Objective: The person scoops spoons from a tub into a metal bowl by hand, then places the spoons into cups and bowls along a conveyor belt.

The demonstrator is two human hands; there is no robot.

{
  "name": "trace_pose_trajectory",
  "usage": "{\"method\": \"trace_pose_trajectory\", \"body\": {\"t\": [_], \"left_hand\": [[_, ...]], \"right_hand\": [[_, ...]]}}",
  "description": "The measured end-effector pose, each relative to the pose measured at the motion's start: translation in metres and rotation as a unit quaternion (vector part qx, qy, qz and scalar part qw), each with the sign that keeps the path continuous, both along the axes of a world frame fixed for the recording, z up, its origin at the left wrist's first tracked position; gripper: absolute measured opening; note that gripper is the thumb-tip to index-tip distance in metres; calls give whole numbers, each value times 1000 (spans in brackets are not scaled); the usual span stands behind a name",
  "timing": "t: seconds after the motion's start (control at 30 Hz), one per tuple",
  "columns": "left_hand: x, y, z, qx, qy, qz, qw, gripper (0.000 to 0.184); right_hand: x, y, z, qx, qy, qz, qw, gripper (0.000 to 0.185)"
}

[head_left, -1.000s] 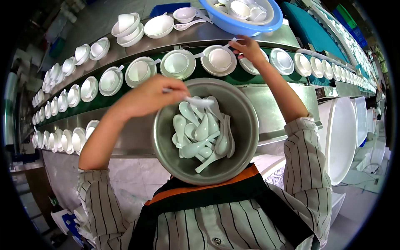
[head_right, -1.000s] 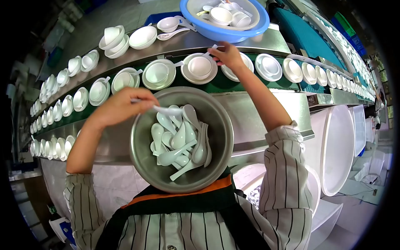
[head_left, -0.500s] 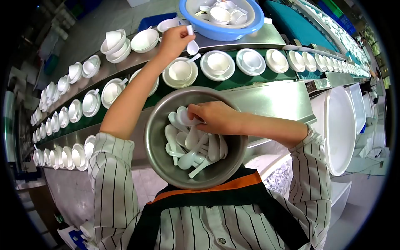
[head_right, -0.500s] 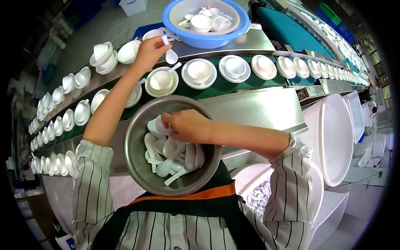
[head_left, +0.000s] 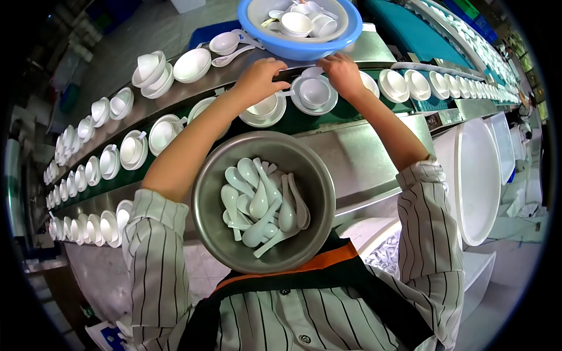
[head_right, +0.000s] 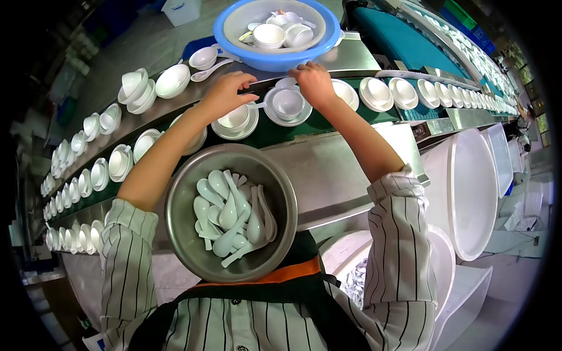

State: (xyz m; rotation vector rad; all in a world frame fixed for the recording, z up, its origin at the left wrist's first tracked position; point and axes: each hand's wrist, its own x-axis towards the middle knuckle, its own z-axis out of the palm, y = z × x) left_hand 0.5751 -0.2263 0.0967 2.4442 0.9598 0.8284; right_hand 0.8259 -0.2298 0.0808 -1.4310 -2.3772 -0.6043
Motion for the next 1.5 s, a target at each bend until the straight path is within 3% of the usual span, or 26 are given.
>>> {"method": "trace_pose_trajectory", "body": {"t": [0.1,0.23,0.3,0.43,0.5,0.53,0.63,0.67,0.7,0.73,0.77,0.83,0.9,0.97,1.03,1.1,1.17,1.2,1.27,1.3,1.37,1.43,1.5], "left_hand": [[-25,-61,47,-72,-7,-59,996,21],[-66,-132,43,-112,213,-190,952,12],[-79,-146,-4,40,238,-225,944,14],[-69,-144,-4,44,299,-226,926,14],[-74,-140,7,25,294,-248,923,14],[-74,-138,21,-20,307,-248,919,14],[-85,-129,55,-294,197,-192,915,15],[-93,-124,49,-295,108,-192,930,14],[-97,-119,59,-346,94,-163,919,11],[-100,-115,56,-404,2,-128,906,9],[-98,-110,50,-457,-88,-89,880,8],[-97,-99,31,-444,-234,-54,863,9],[-110,-90,6,-470,-417,-46,777,12],[-112,-87,-12,-482,-508,-33,713,12],[-103,-86,-29,-500,-571,-26,651,10],[-96,-84,-32,-491,-571,-13,658,14],[-80,-90,-20,-490,-524,48,695,12],[-73,-87,-25,-482,-530,32,697,11],[-61,-92,-8,-447,-499,73,739,15],[-46,-95,-3,-431,-484,95,756,18],[1,-94,-3,-401,-502,91,761,23],[32,-91,-2,-355,-483,115,792,23],[58,-89,0,-312,-435,161,829,19]], "right_hand": [[-6,5,-24,-27,-2,130,991,18],[-65,-61,51,-40,33,208,977,20],[-97,-116,80,-243,-21,230,942,18],[-110,-174,47,-269,-258,376,848,18],[-114,-176,51,-281,-260,376,844,17],[-115,-174,60,-286,-260,378,841,16],[-113,-174,106,-584,-188,240,752,13],[-112,-174,114,-631,-124,211,736,12],[-111,-172,121,-674,-58,181,714,12],[-109,-170,125,-712,8,151,686,12],[-96,-164,121,-658,65,166,731,11],[-65,-149,114,-533,175,197,804,11],[-57,-124,121,-423,322,139,836,17],[-45,-77,102,-175,294,106,934,15],[-31,-30,66,-69,267,145,950,11],[-25,-5,26,-78,145,129,978,12],[-21,6,-7,-169,88,162,968,19],[-15,6,-13,-156,69,192,966,22],[-27,-18,0,-179,62,185,964,30],[-22,-27,9,-137,101,236,957,28],[3,-72,56,-214,119,254,936,20],[20,-113,72,-255,-30,324,911,11],[37,-148,62,-179,-224,351,891,13]]}}
